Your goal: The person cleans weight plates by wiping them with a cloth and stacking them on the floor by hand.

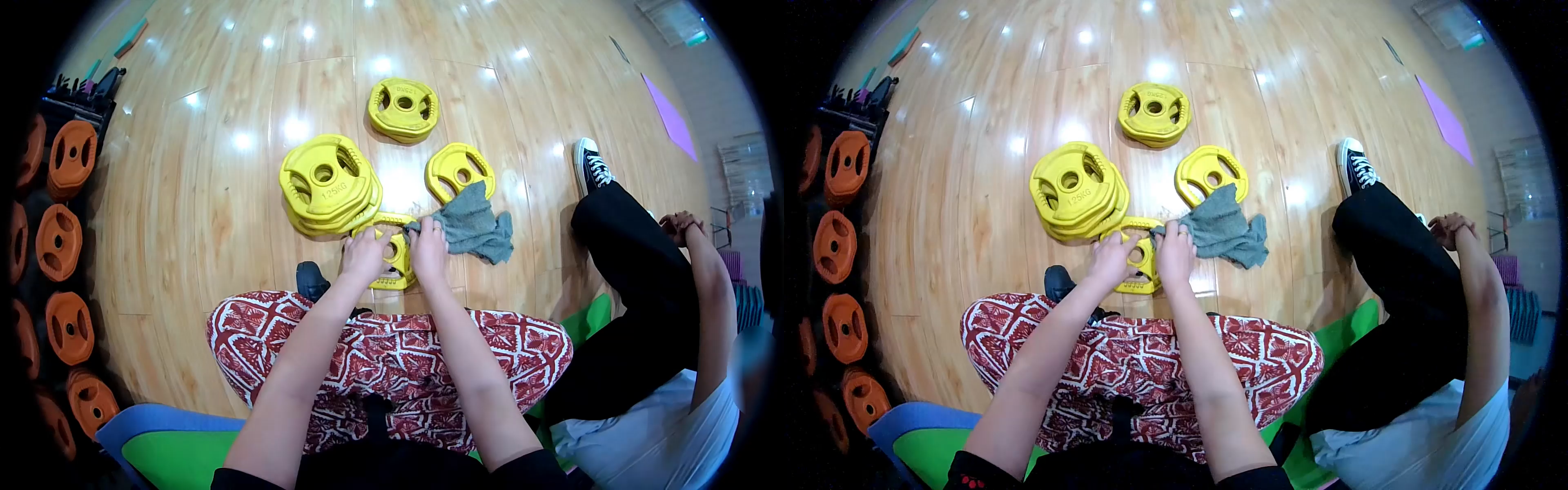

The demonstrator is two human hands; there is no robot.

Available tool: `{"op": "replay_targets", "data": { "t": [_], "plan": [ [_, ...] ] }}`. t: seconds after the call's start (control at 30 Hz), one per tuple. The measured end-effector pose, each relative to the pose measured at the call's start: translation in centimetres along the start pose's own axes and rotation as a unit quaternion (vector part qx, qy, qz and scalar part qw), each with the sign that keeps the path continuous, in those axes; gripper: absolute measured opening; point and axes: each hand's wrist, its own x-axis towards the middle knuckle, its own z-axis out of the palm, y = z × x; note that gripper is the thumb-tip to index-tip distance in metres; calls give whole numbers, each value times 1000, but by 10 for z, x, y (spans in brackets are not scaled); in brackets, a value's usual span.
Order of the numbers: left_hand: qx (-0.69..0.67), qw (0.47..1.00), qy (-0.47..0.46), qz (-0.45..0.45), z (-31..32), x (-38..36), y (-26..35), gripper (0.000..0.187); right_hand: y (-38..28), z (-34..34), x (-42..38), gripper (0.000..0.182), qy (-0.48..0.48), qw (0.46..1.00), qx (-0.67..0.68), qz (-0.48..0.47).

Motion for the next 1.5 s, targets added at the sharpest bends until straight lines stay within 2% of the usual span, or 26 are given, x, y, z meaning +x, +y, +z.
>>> {"op": "replay_targets", "data": {
  "t": [0.07, 0.13, 0.17, 0.27, 0.3, 0.4, 0.53, 0.6, 0.87, 0.93, 1.07, 1.13, 1.23, 1.33, 1.5],
  "plan": [
    [-17, 1000, -10, -13, -3, -1, 1, 68, -1, -1, 5, 27, 22, 1000, 20, -1],
    [-21, 1000, -14, -15, -4, -2, 1, 66, 0, -5, 8, 28, -19, 990, 128, 53],
    [-27, 999, -16, -19, -5, -2, 2, 64, 3, -5, 5, 28, -15, 990, 127, 55],
    [-29, 999, -15, -15, -7, -1, 3, 65, 8, -7, -6, 28, -107, 982, 79, 133],
    [-27, 999, -20, -19, -8, -1, 3, 65, 8, -12, -10, 28, -105, 983, 78, 130],
    [-32, 999, -14, -16, -3, -2, 0, 65, 14, -28, -23, 35, -190, 972, 34, 136],
    [-17, 999, -27, -21, -6, 0, 2, 64, 20, -19, -23, 35, -133, 983, 61, 115],
    [-15, 999, -25, -21, -5, 0, 2, 64, 20, -8, -20, 29, -19, 995, 92, -18],
    [-27, 999, -11, -13, 1, 0, -2, 64, 12, 2, 6, 24, 19, 997, 47, -55],
    [-22, 1000, 8, -10, 4, 1, -2, 69, 9, 3, 11, 24, 40, 994, 67, -71],
    [-31, 999, -8, -18, -1, 0, 0, 69, 3, 13, 36, 24, 56, 993, 107, 2],
    [-30, 999, -4, -20, -1, 0, 0, 68, 0, 9, 46, 25, 12, 997, 76, 28],
    [-40, 999, 9, -12, -1, -2, -1, 67, -1, 5, 45, 26, -2, 996, 73, 44],
    [-43, 999, 15, -12, -2, -2, 0, 66, 4, 4, 31, 27, 11, 988, 136, 66],
    [-33, 999, 21, 12, 2, -1, -2, 62, 11, -7, -1, 28, -34, 988, 112, 101]
  ]
}}
